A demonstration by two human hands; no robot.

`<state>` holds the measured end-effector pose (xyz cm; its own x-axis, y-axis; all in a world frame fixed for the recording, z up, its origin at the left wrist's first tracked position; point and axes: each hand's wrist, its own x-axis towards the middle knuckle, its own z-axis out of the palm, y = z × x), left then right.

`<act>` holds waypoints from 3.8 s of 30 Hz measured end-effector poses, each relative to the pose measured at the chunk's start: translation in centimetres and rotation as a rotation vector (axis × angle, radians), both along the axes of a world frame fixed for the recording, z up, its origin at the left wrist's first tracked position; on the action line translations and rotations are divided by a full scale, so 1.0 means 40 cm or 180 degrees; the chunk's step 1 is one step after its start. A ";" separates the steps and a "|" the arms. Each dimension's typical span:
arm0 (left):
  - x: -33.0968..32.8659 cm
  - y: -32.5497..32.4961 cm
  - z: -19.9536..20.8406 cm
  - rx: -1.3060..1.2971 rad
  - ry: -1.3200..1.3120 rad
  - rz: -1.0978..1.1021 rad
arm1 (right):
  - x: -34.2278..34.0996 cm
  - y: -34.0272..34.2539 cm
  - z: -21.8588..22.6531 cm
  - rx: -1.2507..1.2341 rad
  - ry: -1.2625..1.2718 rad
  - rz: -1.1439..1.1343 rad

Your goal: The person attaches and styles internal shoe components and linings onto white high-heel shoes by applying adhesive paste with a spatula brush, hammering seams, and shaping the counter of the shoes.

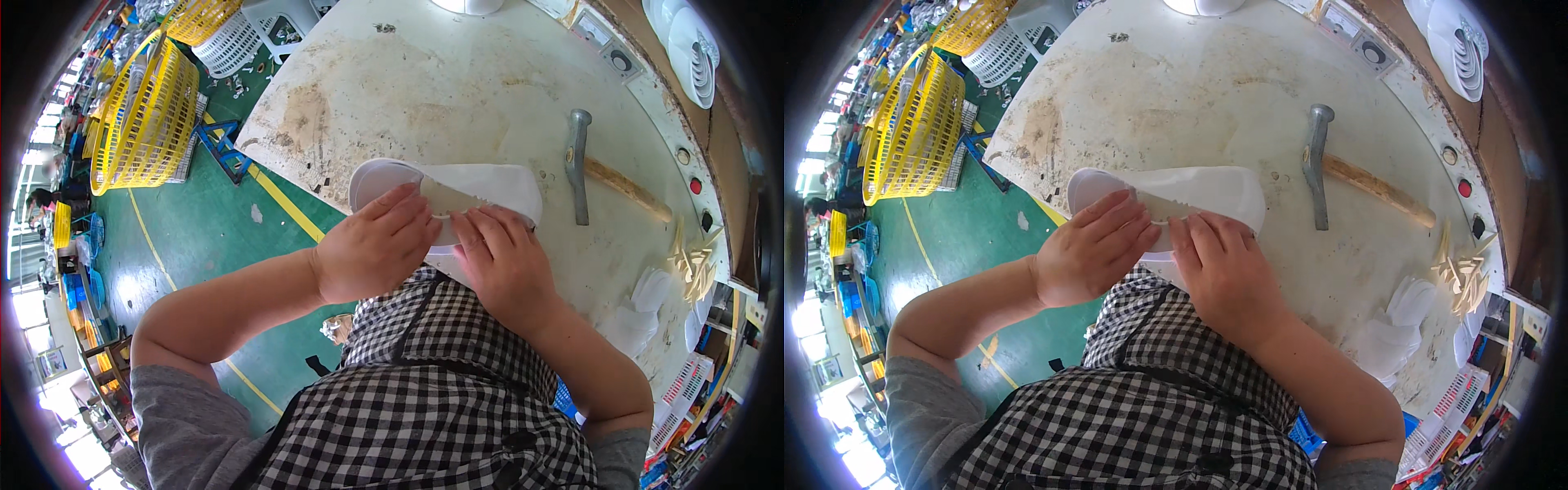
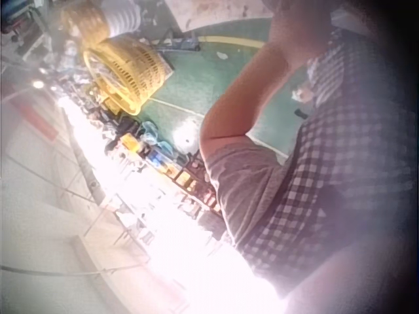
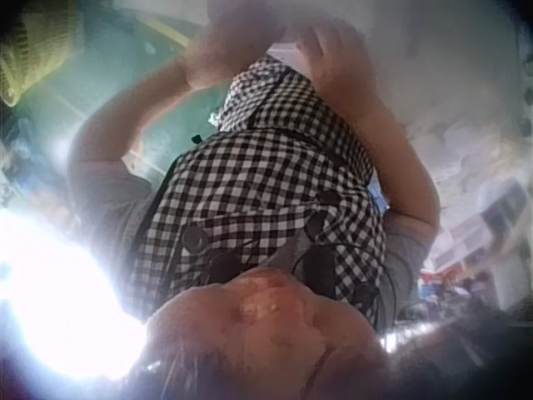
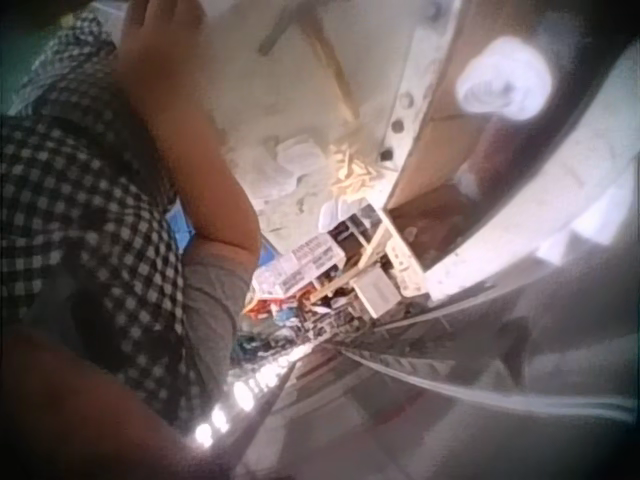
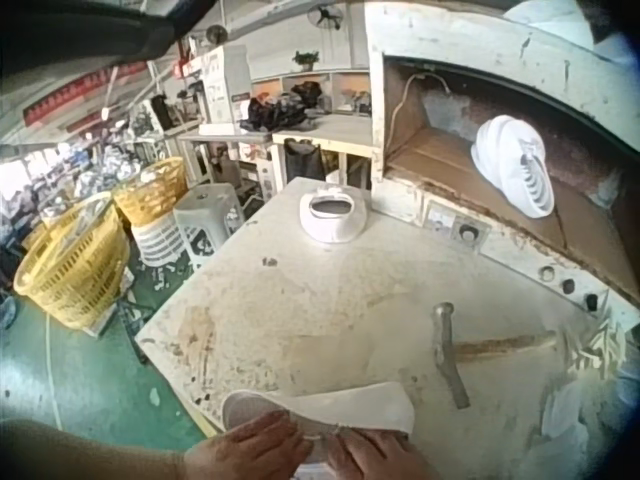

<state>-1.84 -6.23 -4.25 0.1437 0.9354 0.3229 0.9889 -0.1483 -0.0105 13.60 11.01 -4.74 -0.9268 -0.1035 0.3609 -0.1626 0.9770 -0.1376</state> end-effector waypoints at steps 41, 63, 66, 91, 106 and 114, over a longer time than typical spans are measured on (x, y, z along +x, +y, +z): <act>-0.028 0.021 -0.025 0.0381 -0.0880 -0.0153 | 0.027 0.022 -0.034 -0.0862 0.0299 -0.0084; -0.029 -0.051 -0.010 -0.0094 -0.0782 -0.0085 | 0.036 0.009 -0.019 -0.0260 -0.0103 0.0469; -0.023 -0.049 -0.007 0.0027 -0.1003 0.0014 | 0.022 -0.018 -0.015 -0.0200 -0.0171 0.0242; 0.163 -0.035 -0.034 -0.0075 -0.0220 0.0960 | 0.057 0.042 0.110 -0.0832 0.0345 -0.0255; 0.173 0.115 -0.065 -0.0748 -0.0556 0.0715 | 0.089 0.117 0.026 -0.1942 -0.0688 -0.1572; 0.192 0.103 -0.054 -0.0950 0.0502 0.0256 | 0.084 0.119 0.003 -0.1268 -0.0692 -0.1522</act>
<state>5.83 -2.11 -6.43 0.0922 0.9957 0.0129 0.9872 -0.0897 -0.1321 16.97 15.78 -4.61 -0.8936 0.4406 0.0860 0.3489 0.8023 -0.4844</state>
